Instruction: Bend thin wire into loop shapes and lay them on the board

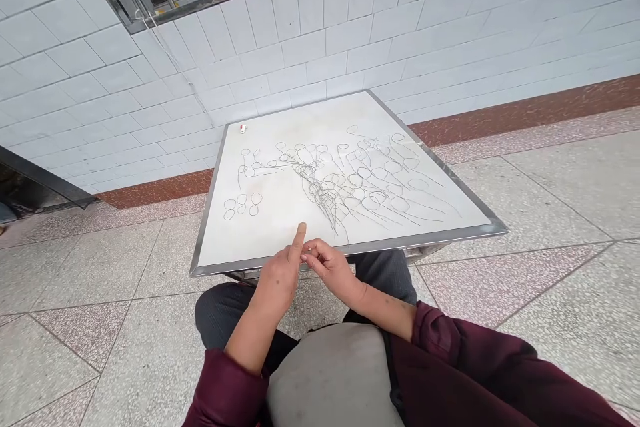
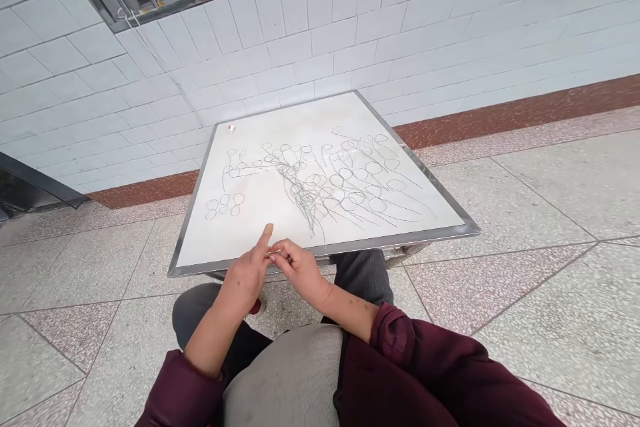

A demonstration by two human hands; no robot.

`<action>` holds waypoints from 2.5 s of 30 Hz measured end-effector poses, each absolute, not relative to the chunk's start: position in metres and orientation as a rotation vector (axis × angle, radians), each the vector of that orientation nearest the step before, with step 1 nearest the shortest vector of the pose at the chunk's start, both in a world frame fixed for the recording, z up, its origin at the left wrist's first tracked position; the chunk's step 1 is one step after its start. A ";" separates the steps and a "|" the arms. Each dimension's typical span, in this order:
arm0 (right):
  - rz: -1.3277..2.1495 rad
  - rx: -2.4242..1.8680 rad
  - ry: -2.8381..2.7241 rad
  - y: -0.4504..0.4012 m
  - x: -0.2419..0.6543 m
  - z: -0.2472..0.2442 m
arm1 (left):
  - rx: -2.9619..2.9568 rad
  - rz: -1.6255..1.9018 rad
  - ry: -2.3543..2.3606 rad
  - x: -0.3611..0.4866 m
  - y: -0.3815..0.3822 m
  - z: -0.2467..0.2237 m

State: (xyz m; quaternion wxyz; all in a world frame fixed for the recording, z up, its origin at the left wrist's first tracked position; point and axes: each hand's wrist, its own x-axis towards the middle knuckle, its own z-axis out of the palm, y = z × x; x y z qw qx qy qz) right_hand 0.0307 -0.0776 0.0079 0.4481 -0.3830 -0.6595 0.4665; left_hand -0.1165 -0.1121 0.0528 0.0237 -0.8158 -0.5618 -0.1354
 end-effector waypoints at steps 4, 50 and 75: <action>1.234 -0.909 -1.561 -0.076 0.031 0.011 | -2.531 -0.469 -1.609 -0.113 -0.116 0.061; 1.547 -0.856 -1.362 -0.082 0.022 0.016 | -1.569 -2.825 -2.537 -0.101 -0.123 0.048; 1.736 -0.821 -1.476 -0.077 0.027 0.020 | -1.388 -3.115 -2.624 -0.108 -0.127 0.034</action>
